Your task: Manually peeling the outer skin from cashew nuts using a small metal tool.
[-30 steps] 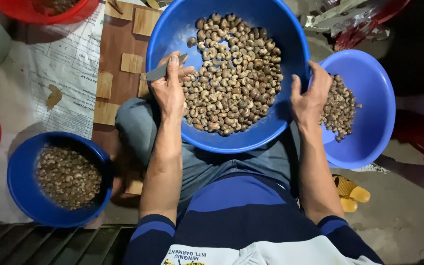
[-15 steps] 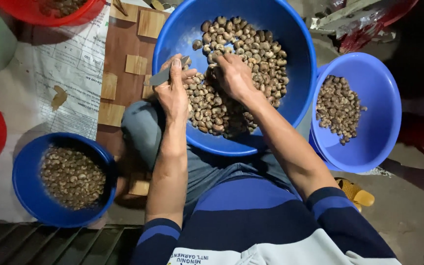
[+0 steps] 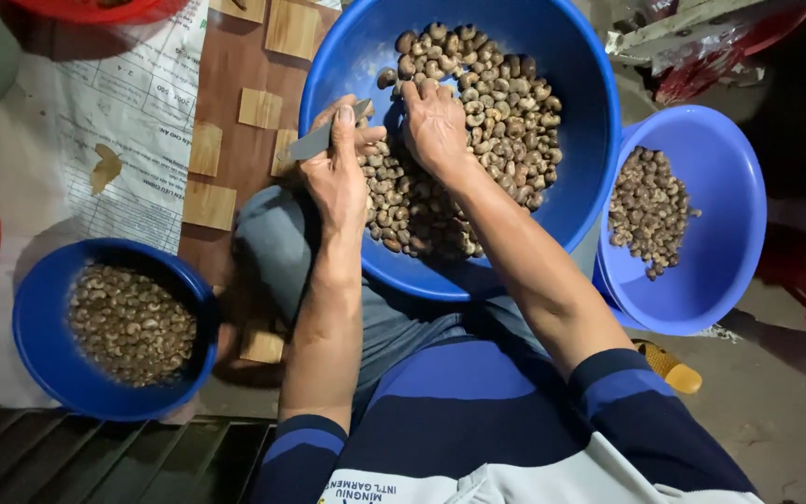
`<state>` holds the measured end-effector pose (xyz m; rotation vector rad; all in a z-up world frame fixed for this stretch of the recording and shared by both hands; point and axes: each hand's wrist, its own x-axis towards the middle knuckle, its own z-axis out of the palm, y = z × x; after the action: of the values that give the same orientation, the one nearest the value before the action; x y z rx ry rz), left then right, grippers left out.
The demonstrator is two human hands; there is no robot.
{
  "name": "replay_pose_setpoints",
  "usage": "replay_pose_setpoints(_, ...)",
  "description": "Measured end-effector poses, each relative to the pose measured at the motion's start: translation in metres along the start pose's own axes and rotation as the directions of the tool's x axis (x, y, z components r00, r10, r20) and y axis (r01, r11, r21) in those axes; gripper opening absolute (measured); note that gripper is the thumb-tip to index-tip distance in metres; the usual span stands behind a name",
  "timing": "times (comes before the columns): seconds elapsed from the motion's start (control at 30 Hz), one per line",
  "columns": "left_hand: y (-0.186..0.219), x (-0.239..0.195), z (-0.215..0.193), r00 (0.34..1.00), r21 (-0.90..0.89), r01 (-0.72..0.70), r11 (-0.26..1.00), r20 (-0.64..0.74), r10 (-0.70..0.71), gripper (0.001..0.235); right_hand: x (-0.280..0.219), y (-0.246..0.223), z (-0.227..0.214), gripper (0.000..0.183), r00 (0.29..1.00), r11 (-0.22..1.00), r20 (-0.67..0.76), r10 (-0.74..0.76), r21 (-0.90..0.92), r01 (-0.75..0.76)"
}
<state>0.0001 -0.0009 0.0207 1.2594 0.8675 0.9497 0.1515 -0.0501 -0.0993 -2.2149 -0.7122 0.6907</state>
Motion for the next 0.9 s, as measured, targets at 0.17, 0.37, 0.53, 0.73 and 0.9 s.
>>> replay_pose_setpoints(0.17, -0.006, 0.000, 0.000, 0.999, -0.003, 0.046, 0.999, -0.006, -0.046, 0.032, -0.001, 0.023, 0.001, 0.065, 0.918, 0.817, 0.051, -0.393, -0.439, 0.375)
replay_pose_setpoints(0.37, -0.014, 0.001, 0.000, 0.986, 0.097, -0.014, 0.995, 0.168, -0.002, 0.038, -0.065, -0.064, -0.076, 0.033, 0.949, 0.584, 0.287, 0.126, 0.752, -0.305)
replay_pose_setpoints(0.53, -0.013, -0.004, 0.012, 0.917, -0.017, -0.175, 0.984, 0.361, 0.169, 0.027, -0.085, -0.019, -0.070, 0.042, 0.975, 0.293, 0.218, -0.046, 0.936, -0.195)
replay_pose_setpoints(0.73, 0.001, -0.013, 0.018, 0.816, -0.077, -0.268, 0.960, 0.512, 0.269, 0.022, -0.103, -0.015, -0.076, 0.046, 0.983, 0.294, 0.133, -0.125, 0.951, -0.092)
replay_pose_setpoints(0.9, -0.002, -0.014, 0.016, 0.820, -0.073, -0.224, 0.972, 0.526, 0.228, 0.024, -0.116, -0.029, -0.085, 0.042, 0.989, 0.315, 0.082, -0.120, 0.948, -0.040)
